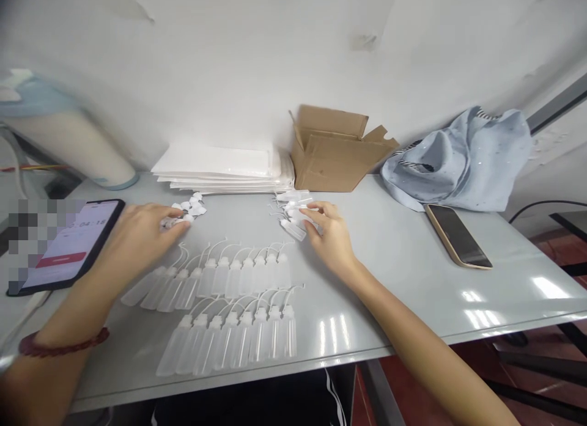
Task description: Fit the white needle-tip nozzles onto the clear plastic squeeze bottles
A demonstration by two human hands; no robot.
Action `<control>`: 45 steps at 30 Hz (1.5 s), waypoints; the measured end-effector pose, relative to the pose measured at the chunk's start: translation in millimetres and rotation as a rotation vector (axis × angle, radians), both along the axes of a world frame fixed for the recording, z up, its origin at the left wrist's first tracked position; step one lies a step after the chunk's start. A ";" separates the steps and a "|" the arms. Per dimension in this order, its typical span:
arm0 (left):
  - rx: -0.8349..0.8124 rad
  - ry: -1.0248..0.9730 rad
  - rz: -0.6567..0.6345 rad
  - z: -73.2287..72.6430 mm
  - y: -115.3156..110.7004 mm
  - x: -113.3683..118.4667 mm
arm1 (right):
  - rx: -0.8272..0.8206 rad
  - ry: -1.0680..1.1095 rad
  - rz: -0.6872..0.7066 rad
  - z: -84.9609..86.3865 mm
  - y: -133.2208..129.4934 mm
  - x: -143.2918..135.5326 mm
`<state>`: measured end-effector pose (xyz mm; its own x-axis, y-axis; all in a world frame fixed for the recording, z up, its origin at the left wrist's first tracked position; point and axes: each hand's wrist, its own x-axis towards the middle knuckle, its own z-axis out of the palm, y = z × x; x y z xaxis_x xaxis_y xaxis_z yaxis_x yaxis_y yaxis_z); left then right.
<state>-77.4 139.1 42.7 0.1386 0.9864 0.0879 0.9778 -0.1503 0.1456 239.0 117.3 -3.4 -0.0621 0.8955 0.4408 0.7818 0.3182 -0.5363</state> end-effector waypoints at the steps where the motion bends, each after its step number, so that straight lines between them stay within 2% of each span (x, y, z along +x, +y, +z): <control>1: 0.004 0.002 0.003 -4.3 1.2 1.2 | 0.011 -0.010 -0.017 -0.7 0.3 0.5; 5: 0.012 0.013 0.012 -18.5 7.2 2.8 | 0.065 -0.004 -0.046 2.5 -1.0 -0.6; 8: 0.004 0.012 0.004 -20.6 8.7 3.6 | 0.052 0.044 0.008 13.2 -7.4 -6.6; 10: -0.007 0.002 0.001 -17.2 7.0 4.6 | -0.054 0.069 0.091 23.0 -14.2 -12.1; 12: -0.017 -0.019 -0.003 -11.8 3.9 6.0 | -0.252 0.104 0.168 32.3 -22.0 -17.4; 14: -0.016 -0.053 0.003 -6.8 0.6 8.1 | -0.442 0.140 0.199 39.2 -29.0 -21.7; 16: 0.002 -0.094 0.026 -3.4 -2.3 11.5 | -0.565 0.141 0.224 42.7 -34.2 -24.7; 20: 0.015 -0.175 0.032 -0.3 -7.7 21.9 | -0.668 0.043 0.294 42.0 -37.9 -26.3; 27: -0.008 -0.274 -0.022 2.6 -19.8 34.1 | -0.848 0.062 0.254 40.0 -37.6 -26.5; 35: -0.014 -0.309 -0.040 -0.3 -25.3 44.6 | -0.880 0.064 0.240 31.2 -37.0 -25.4; 40: -0.047 -0.401 -0.082 1.5 -31.7 49.9 | -0.737 0.038 0.227 33.8 -34.8 -26.4; 45: -0.208 -0.591 -0.130 9.6 -39.5 56.7 | -0.586 0.155 0.214 40.7 -34.4 -29.6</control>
